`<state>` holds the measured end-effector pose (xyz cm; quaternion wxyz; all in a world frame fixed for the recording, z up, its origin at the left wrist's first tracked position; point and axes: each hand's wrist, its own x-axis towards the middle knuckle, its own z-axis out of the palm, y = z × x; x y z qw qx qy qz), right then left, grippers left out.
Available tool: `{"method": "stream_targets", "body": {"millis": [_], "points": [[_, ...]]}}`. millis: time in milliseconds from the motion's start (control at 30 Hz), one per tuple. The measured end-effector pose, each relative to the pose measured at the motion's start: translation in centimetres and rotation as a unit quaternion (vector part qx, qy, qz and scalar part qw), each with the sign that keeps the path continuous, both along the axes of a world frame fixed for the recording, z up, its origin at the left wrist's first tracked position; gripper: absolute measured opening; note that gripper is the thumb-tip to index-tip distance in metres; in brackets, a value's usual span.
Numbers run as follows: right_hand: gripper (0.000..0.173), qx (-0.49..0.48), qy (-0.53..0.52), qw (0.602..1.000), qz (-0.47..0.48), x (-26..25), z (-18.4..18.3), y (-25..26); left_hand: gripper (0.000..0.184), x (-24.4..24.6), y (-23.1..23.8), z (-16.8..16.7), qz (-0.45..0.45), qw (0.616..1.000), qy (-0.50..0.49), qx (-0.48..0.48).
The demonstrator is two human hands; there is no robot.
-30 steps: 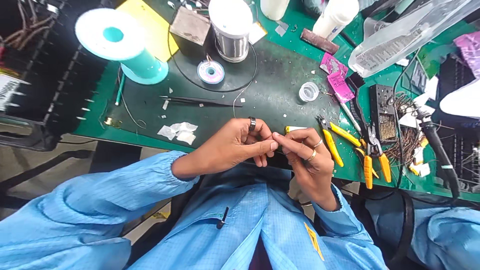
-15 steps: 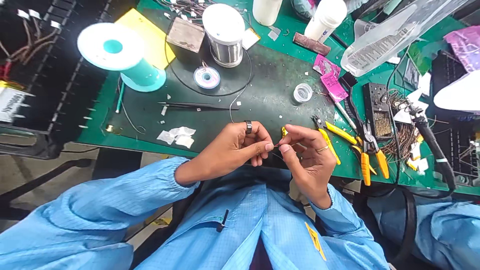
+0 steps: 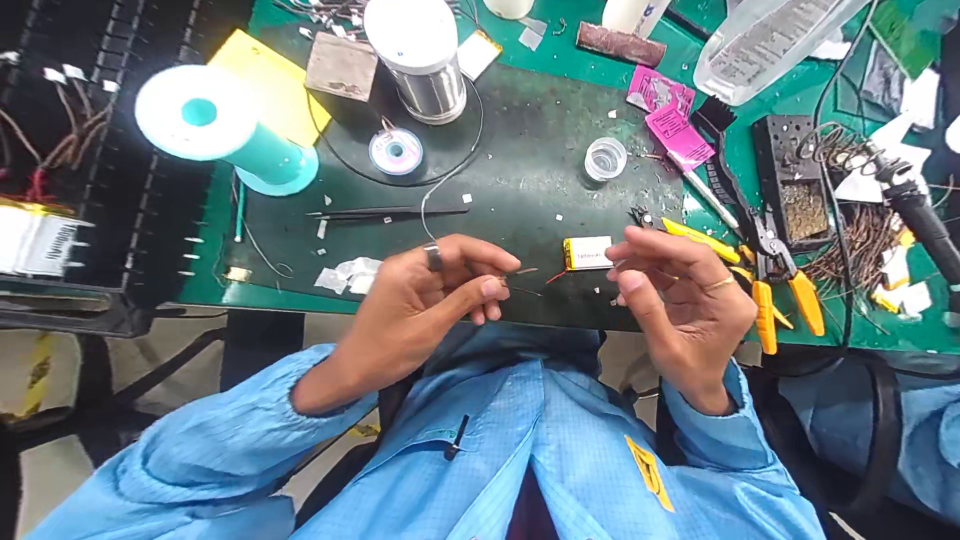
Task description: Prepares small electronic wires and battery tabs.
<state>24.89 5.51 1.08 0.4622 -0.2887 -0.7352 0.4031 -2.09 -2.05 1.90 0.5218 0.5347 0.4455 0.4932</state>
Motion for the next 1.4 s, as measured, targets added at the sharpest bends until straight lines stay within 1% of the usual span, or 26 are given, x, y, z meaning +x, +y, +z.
{"method": "stream_targets", "body": {"millis": [67,133,200,267,333,433,533,600,700,867,1100,1300,1400], "points": [[0.028,0.029,-0.024,0.999,-0.012,1.0,-1.1,0.0,0.024,-0.8,-0.6,-0.1,0.018,0.999,0.026,0.007],[0.024,0.072,-0.072,0.994,-0.033,1.4,-1.9,-0.3,0.022,-1.3,-0.9,-0.4,0.031,0.999,0.031,0.003],[0.021,0.138,-0.158,0.976,-0.058,1.3,-2.0,-0.5,0.019,-1.4,-1.1,-0.4,0.036,0.999,0.034,-0.001],[0.021,0.193,-0.233,0.951,-0.064,0.7,-1.8,-0.3,0.016,-1.3,-0.9,-0.3,0.037,0.999,0.031,-0.001],[0.022,0.216,-0.275,0.936,-0.053,-0.2,-1.7,0.1,0.014,-1.2,-0.6,-0.2,0.041,0.999,0.033,0.002],[0.018,0.222,-0.302,0.926,-0.031,-1.4,-1.3,0.8,0.014,-1.1,0.1,-0.2,0.061,0.997,0.044,0.011],[0.017,0.221,-0.314,0.923,-0.011,-2.1,-0.9,1.8,0.013,-0.7,0.5,-0.3,0.076,0.994,0.076,0.020],[0.019,0.216,-0.321,0.922,-0.007,-2.5,-1.0,2.5,0.012,-0.4,0.6,-0.3,0.081,0.989,0.122,0.035],[0.019,0.201,-0.316,0.927,-0.001,-2.7,-1.2,3.0,0.013,-0.1,1.0,-0.4,0.088,0.971,0.210,0.067],[0.018,0.187,-0.297,0.936,0.001,-2.4,-1.5,2.8,0.019,0.5,1.1,-0.9,0.085,0.939,0.319,0.100],[0.019,0.173,-0.285,0.943,0.003,-2.4,-1.6,2.9,0.020,1.1,1.5,-0.8,0.085,0.918,0.367,0.122],[0.020,0.170,-0.244,0.955,-0.015,-2.1,-1.5,2.8,0.019,1.7,1.6,-1.5,0.116,0.872,0.441,0.178],[0.018,0.185,-0.230,0.954,-0.043,-1.6,-1.2,2.3,0.018,1.7,1.7,-1.4,0.120,0.862,0.451,0.197]]}}
